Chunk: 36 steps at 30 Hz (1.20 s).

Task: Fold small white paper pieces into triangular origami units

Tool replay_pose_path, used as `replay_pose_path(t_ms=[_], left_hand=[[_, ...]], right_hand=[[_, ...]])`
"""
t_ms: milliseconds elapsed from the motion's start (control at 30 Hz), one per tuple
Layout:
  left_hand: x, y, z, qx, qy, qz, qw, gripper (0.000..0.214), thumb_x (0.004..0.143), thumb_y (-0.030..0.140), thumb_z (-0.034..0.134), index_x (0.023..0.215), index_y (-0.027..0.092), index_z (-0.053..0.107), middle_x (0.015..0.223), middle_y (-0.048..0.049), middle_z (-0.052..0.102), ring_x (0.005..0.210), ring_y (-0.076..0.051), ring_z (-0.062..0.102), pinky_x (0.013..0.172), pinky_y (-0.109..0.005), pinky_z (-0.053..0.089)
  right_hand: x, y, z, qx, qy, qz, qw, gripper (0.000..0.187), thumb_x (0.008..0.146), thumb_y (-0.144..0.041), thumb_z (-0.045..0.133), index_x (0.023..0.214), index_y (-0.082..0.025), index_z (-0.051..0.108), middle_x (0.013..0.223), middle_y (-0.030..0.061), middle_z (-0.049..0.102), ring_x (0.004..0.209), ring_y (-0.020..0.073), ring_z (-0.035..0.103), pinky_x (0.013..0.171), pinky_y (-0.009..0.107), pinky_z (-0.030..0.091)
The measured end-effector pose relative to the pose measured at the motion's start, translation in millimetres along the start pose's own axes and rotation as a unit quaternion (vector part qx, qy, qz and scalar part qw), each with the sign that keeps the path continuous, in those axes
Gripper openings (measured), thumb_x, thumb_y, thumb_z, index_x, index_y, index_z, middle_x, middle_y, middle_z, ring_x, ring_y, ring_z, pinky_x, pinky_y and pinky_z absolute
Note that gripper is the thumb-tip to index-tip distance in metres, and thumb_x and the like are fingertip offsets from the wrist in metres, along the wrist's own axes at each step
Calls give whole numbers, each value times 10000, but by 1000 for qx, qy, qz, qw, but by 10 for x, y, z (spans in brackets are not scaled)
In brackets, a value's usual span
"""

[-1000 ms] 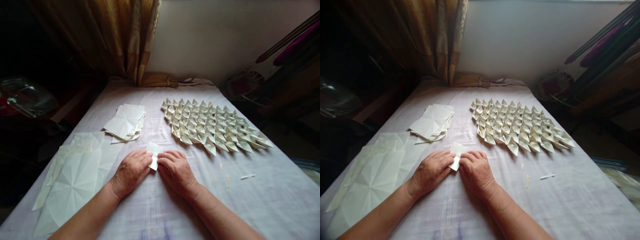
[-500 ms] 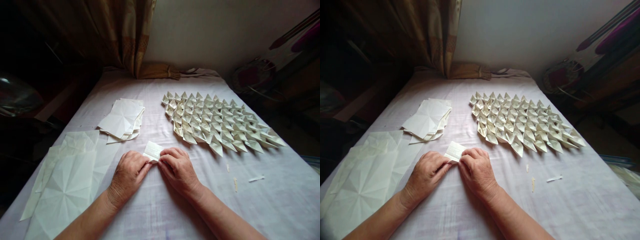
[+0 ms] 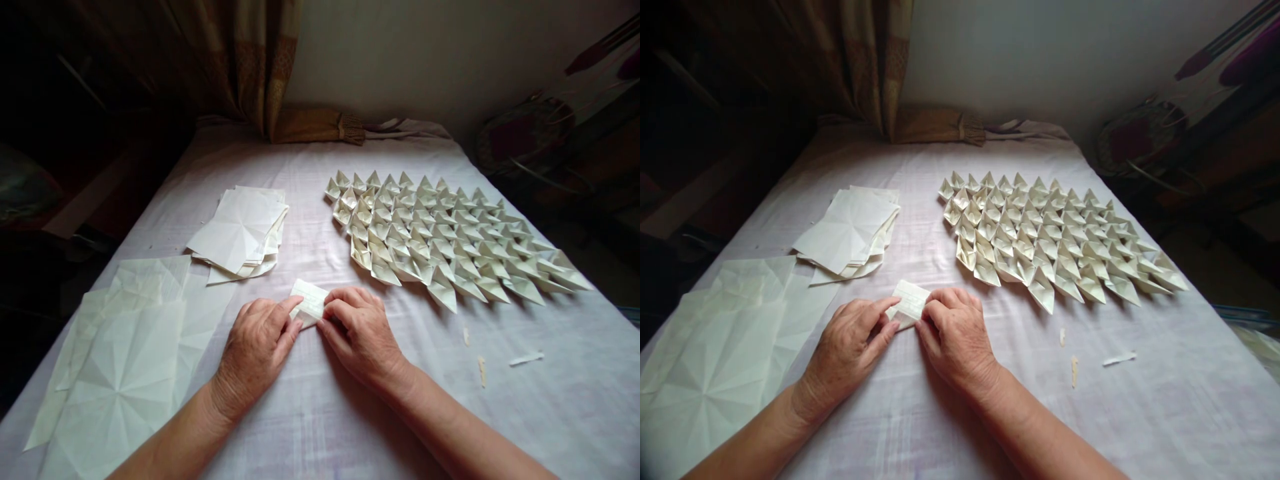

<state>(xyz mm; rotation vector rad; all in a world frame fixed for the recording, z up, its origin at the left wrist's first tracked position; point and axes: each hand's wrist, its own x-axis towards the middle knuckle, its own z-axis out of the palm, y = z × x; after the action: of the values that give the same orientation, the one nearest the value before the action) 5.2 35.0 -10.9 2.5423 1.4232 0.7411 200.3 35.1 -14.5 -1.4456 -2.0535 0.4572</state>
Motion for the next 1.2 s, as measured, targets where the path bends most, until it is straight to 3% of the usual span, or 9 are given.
replay_pose_path(t_ms=[200,567,1200], left_hand=[[-7,-9,-24,-24,-8,31,999,188,956,227,509,1101,225,628,787,-14,637,769,-186,545,749,-327,418],[-27,-29,-48,-15,-24,43,999,254,962,237,504,1163,223,658,795,-23,655,789,-187,545,769,-346,434],[-24,2,-83,-33,-44,26,998,205,952,222,510,1058,220,685,817,-16,664,807,-190,558,776,-357,422]], right_hand=[[12,1,11,30,15,9,999,52,828,-194,633,783,-219,642,929,22,668,894,198,565,796,357,333],[4,-48,62,12,35,28,999,120,804,-190,652,699,-206,597,883,20,659,871,203,556,791,364,324],[3,-49,75,-5,33,30,999,123,794,-187,637,698,-207,564,904,22,658,880,205,552,792,367,315]])
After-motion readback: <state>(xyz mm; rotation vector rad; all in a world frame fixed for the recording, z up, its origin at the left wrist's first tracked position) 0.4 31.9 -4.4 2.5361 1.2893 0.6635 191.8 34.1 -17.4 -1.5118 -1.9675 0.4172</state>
